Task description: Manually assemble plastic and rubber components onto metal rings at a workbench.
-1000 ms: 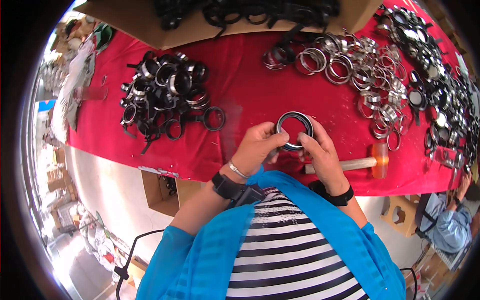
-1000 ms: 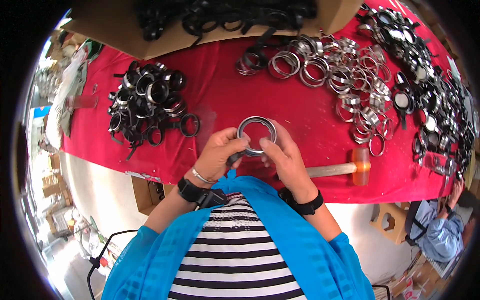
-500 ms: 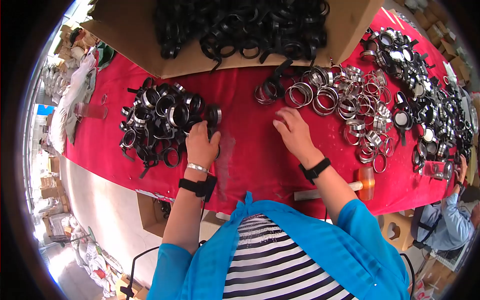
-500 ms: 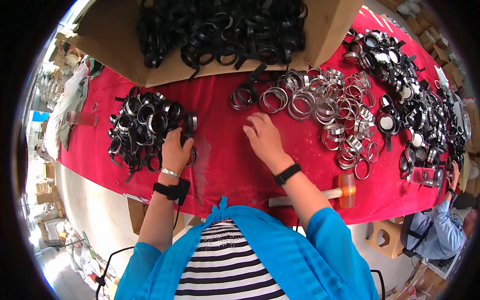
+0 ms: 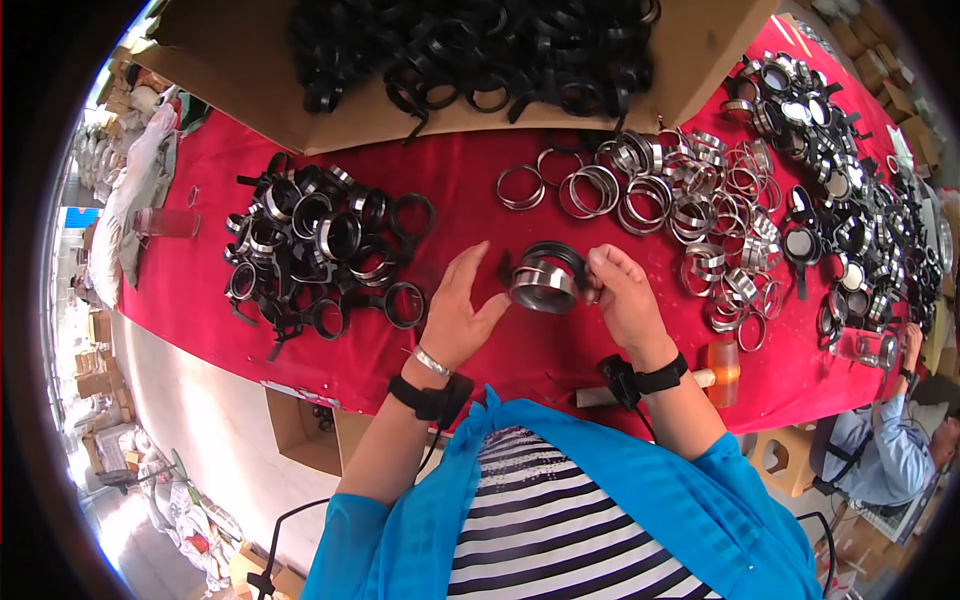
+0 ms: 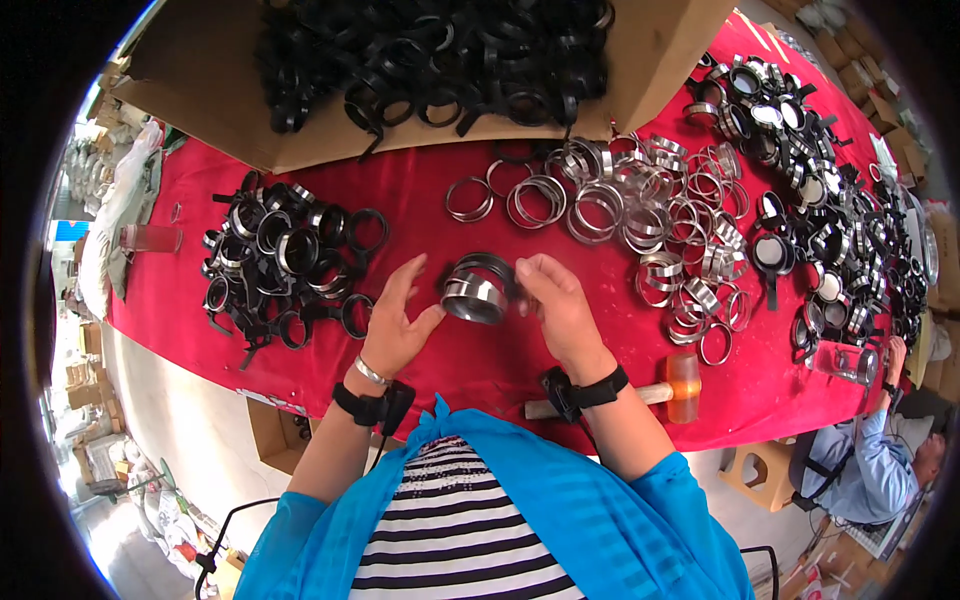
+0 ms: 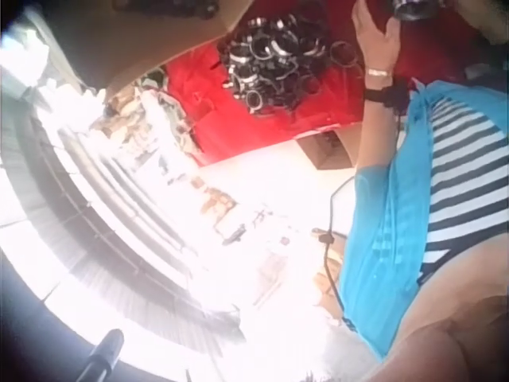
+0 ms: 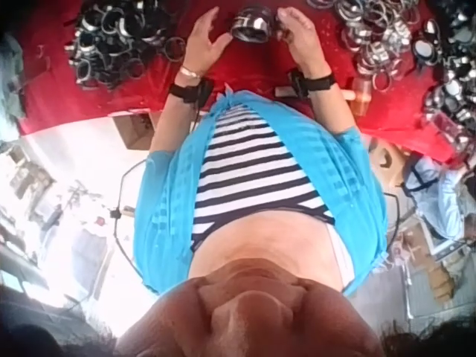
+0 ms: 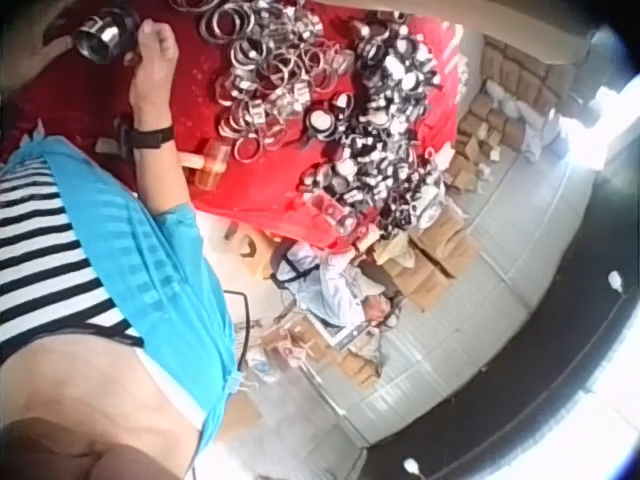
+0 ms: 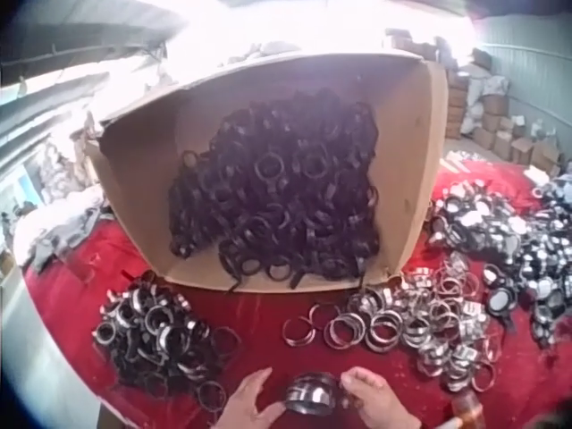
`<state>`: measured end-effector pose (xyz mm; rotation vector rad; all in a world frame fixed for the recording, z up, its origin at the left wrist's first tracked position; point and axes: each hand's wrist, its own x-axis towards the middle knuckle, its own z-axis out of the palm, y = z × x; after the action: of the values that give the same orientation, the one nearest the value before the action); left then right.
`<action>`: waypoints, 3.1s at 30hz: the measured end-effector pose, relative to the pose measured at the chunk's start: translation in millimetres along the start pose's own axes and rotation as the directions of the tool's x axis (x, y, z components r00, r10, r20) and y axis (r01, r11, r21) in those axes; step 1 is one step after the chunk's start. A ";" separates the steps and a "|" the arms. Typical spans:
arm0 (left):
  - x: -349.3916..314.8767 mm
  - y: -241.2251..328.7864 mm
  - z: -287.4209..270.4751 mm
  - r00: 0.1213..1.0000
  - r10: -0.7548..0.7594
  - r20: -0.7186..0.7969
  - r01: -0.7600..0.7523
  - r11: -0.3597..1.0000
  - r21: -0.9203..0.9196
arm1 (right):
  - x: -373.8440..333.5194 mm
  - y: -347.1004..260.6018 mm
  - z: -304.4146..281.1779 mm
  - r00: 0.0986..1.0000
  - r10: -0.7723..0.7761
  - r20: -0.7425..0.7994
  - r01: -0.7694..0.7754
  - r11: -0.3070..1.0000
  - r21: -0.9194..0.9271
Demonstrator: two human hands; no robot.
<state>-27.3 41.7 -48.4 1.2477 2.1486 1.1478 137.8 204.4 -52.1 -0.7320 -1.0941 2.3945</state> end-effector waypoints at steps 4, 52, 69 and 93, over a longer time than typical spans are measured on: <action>14.4 2.2 8.4 0.963 -0.026 0.268 0.121 0.931 -0.345 | -8.5 -4.0 -9.4 0.988 0.154 0.011 -0.152 0.955 0.254; -21.8 44.2 19.1 0.889 -0.381 0.255 0.453 0.646 -0.615 | -71.1 15.2 35.3 0.813 -0.539 0.218 0.480 0.411 -0.775; -29.3 60.1 -4.3 0.885 -0.240 0.400 0.466 0.452 -0.760 | -97.9 -10.9 44.3 0.810 -0.551 0.199 0.432 0.331 -0.839; -40.3 72.1 3.5 0.976 -0.016 0.218 0.036 0.996 -0.088 | -85.5 20.7 56.5 0.975 -0.194 -0.107 0.149 0.932 -0.331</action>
<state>33.6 27.9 5.8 1.2395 1.9253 1.0343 167.1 112.3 -12.0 -0.8539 -1.4447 2.0097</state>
